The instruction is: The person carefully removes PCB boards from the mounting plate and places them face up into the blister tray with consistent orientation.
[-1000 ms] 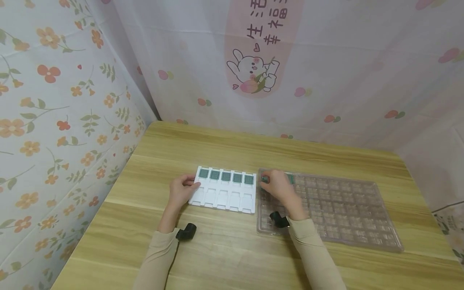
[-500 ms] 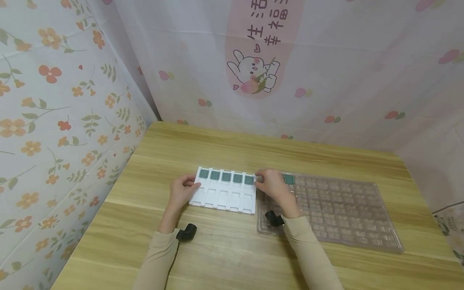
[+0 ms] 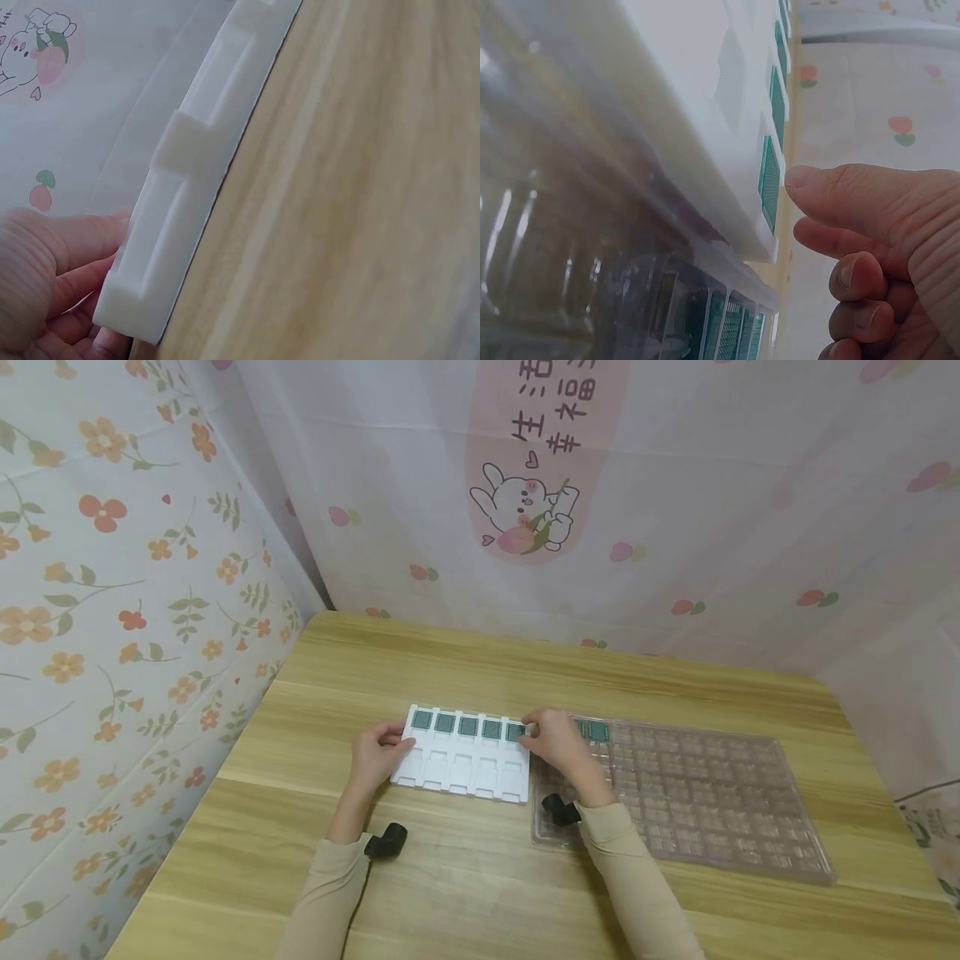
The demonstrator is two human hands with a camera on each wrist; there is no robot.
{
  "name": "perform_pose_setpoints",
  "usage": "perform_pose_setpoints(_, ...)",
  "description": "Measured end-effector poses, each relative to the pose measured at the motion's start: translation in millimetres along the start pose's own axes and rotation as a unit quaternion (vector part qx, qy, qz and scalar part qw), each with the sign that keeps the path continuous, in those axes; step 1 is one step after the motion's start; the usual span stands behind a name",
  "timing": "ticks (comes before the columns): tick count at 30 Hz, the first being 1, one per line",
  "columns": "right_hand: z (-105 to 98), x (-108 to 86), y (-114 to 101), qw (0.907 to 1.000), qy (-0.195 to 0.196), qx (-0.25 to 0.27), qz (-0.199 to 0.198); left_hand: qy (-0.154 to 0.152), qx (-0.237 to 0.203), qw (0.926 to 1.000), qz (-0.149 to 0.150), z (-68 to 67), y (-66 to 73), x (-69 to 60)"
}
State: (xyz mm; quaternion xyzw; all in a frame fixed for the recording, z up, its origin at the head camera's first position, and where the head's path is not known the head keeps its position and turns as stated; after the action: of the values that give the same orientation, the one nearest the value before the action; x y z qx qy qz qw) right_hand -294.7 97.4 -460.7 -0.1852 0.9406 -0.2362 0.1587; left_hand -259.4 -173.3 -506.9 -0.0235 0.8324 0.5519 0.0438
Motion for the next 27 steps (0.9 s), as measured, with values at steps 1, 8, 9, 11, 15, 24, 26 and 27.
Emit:
perform_pose_setpoints(1,0.0,0.4,-0.5,1.0000,0.000,-0.002,-0.001,0.000,-0.001,1.0000,0.000,-0.1,0.1,-0.2)
perform_pose_setpoints(8,1.6,1.7,-4.0,0.9999,-0.004,-0.005,-0.008,-0.005,-0.005,1.0000,0.002,0.4,0.7,-0.9)
perform_pose_setpoints(9,2.5,2.1,-4.1,0.9999,-0.007,-0.004,-0.006,-0.006,-0.005,1.0000,0.004,0.5,0.9,-0.9)
perform_pose_setpoints(11,3.5,2.8,-4.2,0.9999,-0.009,-0.008,-0.004,-0.006,-0.005,1.0000,0.004,0.5,1.0,-0.9)
perform_pose_setpoints(15,5.7,3.8,-5.0,0.9998,-0.010,-0.017,-0.007,-0.004,-0.004,1.0000,0.003,0.4,0.5,-0.7)
perform_pose_setpoints(24,8.5,4.2,-3.8,0.9998,-0.006,-0.016,-0.013,-0.003,0.004,1.0000,0.004,0.0,1.4,-1.3)
perform_pose_setpoints(26,8.5,4.3,-3.9,0.9998,-0.006,-0.014,-0.012,-0.002,0.004,1.0000,0.004,-0.1,1.9,-1.5)
perform_pose_setpoints(27,8.4,4.3,-4.0,0.9998,-0.005,-0.014,-0.011,-0.002,0.003,1.0000,0.002,-0.1,2.0,-1.8)
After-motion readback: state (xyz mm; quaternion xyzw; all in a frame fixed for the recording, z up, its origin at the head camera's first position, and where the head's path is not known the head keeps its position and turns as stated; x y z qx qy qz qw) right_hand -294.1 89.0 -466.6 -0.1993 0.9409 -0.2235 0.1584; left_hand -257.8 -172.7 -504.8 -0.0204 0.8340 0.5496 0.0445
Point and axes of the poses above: each hand's wrist, its own x-axis towards the middle knuckle, its own z-axis out of the palm, y = z × x, the point moved 10 cm from there along x, towards the middle knuckle, and after that the axes turned 13 degrees about -y, right-handed, at the moved point
